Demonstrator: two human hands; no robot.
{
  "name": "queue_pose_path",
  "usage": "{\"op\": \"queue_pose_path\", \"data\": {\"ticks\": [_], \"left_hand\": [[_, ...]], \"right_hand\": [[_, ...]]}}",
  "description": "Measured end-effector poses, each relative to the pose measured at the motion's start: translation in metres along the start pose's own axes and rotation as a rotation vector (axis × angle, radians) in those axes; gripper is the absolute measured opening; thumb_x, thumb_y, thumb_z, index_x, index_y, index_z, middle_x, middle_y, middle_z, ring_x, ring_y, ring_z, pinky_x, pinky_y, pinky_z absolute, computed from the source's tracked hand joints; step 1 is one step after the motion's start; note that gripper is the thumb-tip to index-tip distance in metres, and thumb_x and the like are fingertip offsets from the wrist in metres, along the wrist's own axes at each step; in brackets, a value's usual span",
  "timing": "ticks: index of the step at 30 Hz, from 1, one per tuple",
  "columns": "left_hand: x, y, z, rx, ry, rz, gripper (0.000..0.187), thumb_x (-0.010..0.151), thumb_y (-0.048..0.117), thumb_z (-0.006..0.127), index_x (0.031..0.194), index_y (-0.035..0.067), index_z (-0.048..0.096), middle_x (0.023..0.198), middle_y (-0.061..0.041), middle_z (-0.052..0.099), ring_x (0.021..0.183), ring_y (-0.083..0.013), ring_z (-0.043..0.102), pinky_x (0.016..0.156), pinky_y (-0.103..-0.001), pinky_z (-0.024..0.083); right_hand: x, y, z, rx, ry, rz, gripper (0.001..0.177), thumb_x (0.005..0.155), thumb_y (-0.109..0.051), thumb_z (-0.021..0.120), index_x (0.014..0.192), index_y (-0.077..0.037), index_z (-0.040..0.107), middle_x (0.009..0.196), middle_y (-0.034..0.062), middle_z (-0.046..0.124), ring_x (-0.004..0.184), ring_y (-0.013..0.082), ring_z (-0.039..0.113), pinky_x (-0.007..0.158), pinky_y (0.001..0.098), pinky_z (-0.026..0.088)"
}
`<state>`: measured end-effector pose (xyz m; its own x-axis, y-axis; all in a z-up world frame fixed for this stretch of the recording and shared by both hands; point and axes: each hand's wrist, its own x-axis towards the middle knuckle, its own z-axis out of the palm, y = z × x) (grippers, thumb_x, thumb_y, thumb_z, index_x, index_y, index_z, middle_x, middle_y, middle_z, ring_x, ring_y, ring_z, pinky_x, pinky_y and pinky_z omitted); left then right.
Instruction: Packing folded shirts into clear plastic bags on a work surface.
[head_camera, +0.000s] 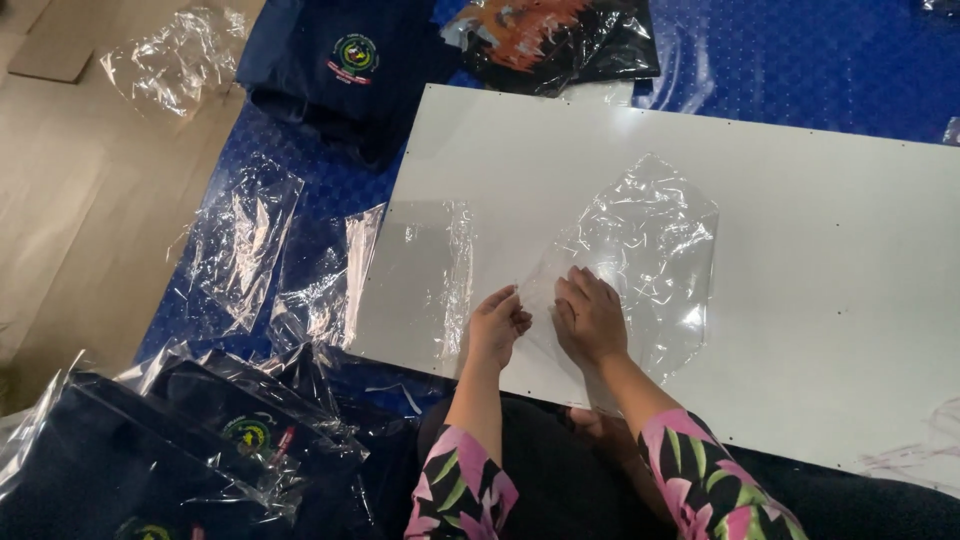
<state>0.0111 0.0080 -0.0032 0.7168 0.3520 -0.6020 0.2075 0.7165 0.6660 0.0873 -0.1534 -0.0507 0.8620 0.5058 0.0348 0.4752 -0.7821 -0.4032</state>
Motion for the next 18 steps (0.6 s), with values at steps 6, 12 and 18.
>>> {"op": "queue_pose_path", "data": {"ticks": [6, 12, 18], "left_hand": [[0.011, 0.000, -0.005, -0.048, 0.087, 0.036, 0.013, 0.096, 0.001, 0.061, 0.108, 0.000, 0.062, 0.084, -0.006, 0.054, 0.078, -0.0209, 0.066, 0.076, -0.033, 0.058], [0.004, 0.003, -0.003, -0.110, 0.055, 0.086, 0.039, 0.099, 0.023, 0.068, 0.130, 0.007, 0.049, 0.104, -0.008, 0.063, 0.081, -0.0213, 0.068, 0.072, -0.031, 0.057], [0.022, -0.007, -0.010, 0.286, 0.152, 0.101, 0.030, 0.095, 0.015, 0.072, 0.119, -0.003, 0.067, 0.086, -0.009, 0.066, 0.063, -0.0142, 0.066, 0.052, -0.024, 0.055]], "right_hand": [[-0.004, -0.007, -0.009, -0.023, -0.007, -0.013, 0.048, 0.107, -0.051, 0.030, 0.131, -0.024, 0.061, 0.149, 0.0064, 0.054, 0.146, 0.0277, 0.044, 0.122, 0.0490, 0.031], [-0.004, -0.010, -0.012, -0.018, 0.002, -0.015, 0.044, 0.107, -0.046, 0.032, 0.131, -0.023, 0.060, 0.148, 0.0066, 0.053, 0.146, 0.0284, 0.044, 0.122, 0.0485, 0.031], [-0.005, -0.012, -0.012, -0.034, -0.032, -0.005, 0.044, 0.104, -0.050, 0.033, 0.127, -0.025, 0.062, 0.148, 0.0048, 0.054, 0.146, 0.0282, 0.044, 0.123, 0.0493, 0.031]]}}
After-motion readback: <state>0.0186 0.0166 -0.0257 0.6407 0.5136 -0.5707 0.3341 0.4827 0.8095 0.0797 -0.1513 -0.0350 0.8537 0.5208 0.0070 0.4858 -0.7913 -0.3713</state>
